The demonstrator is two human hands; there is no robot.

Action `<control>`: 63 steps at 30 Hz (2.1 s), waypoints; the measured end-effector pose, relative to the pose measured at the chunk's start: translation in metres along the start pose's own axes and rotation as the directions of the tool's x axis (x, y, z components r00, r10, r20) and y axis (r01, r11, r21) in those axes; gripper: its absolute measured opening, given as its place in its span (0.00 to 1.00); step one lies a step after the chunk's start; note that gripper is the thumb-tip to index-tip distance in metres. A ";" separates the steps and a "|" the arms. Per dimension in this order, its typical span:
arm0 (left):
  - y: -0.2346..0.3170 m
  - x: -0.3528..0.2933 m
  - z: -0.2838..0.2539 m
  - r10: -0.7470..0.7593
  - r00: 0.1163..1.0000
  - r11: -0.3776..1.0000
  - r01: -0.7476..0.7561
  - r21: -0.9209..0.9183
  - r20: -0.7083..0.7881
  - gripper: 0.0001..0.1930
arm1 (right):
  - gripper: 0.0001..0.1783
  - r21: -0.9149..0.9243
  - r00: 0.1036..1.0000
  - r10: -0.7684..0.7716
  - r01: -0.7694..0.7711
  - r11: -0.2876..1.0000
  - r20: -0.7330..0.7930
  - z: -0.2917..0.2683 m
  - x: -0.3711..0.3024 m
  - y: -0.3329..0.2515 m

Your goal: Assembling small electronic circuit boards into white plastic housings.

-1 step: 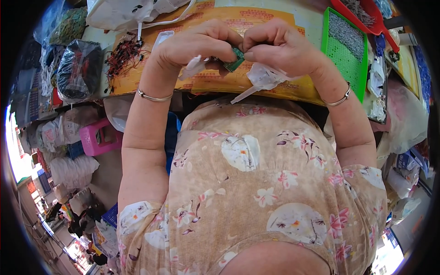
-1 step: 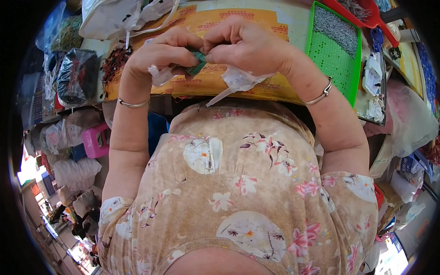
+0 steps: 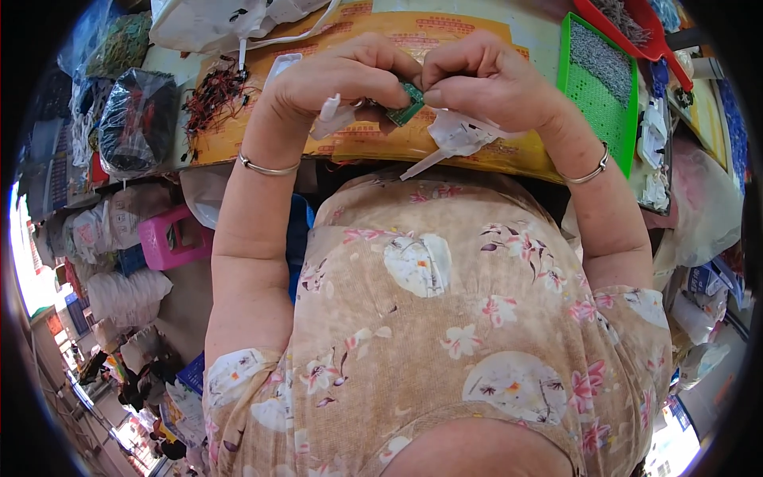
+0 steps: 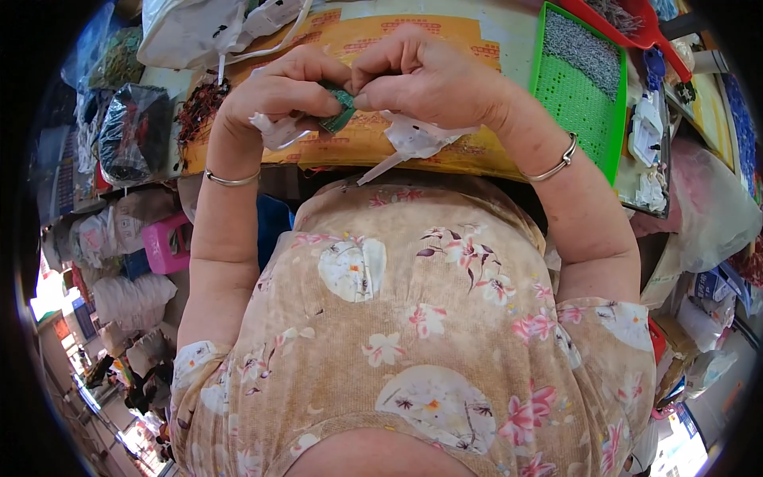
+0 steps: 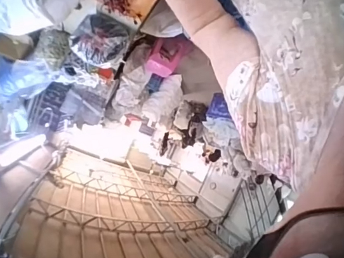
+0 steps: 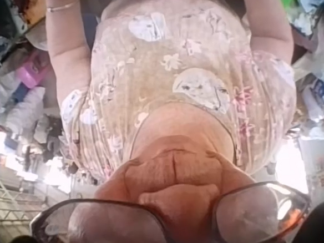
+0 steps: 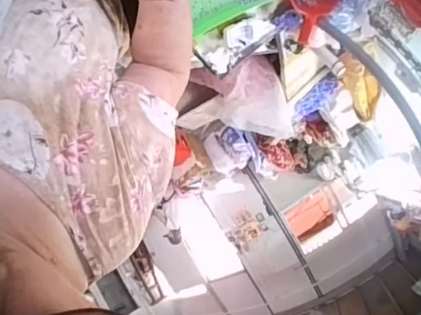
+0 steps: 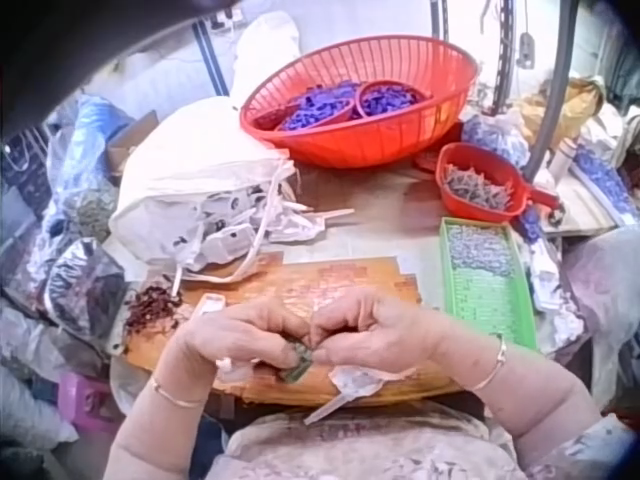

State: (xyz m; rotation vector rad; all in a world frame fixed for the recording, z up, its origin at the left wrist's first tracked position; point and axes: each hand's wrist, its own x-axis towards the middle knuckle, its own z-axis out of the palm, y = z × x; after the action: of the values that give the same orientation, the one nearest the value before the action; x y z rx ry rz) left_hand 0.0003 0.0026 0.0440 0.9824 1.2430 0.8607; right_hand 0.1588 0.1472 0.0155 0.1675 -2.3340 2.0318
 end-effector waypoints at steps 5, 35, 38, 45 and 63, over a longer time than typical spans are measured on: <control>-0.002 0.000 0.002 0.387 0.906 0.843 -0.422 0.333 0.169 0.09 | 0.03 0.240 0.995 0.063 -0.079 0.968 0.076 -0.001 -0.002 -0.005; 0.033 0.033 -0.009 0.018 0.993 0.660 0.074 0.748 -0.113 0.13 | 0.14 -0.133 0.912 0.401 -0.388 0.912 0.084 -0.041 0.019 -0.021; 0.029 0.028 -0.012 -0.032 0.992 0.593 0.117 0.796 -0.123 0.12 | 0.17 -0.117 0.958 0.287 -0.283 0.952 0.011 -0.036 0.018 -0.013; 0.014 0.016 -0.008 -0.013 0.987 0.619 0.132 0.774 -0.158 0.12 | 0.14 -0.225 0.986 -0.042 0.005 0.974 -0.161 -0.035 0.024 0.018; -0.002 0.012 -0.008 0.027 0.988 0.887 0.047 0.460 -0.152 0.14 | 0.08 -0.603 0.919 -0.316 0.116 0.789 -0.236 0.016 0.008 0.021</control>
State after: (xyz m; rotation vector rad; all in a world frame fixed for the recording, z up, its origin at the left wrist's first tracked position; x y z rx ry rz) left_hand -0.0064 0.0140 0.0378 1.3047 1.6316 0.6488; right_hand 0.1493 0.1340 -0.0064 0.0644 -2.4418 1.0654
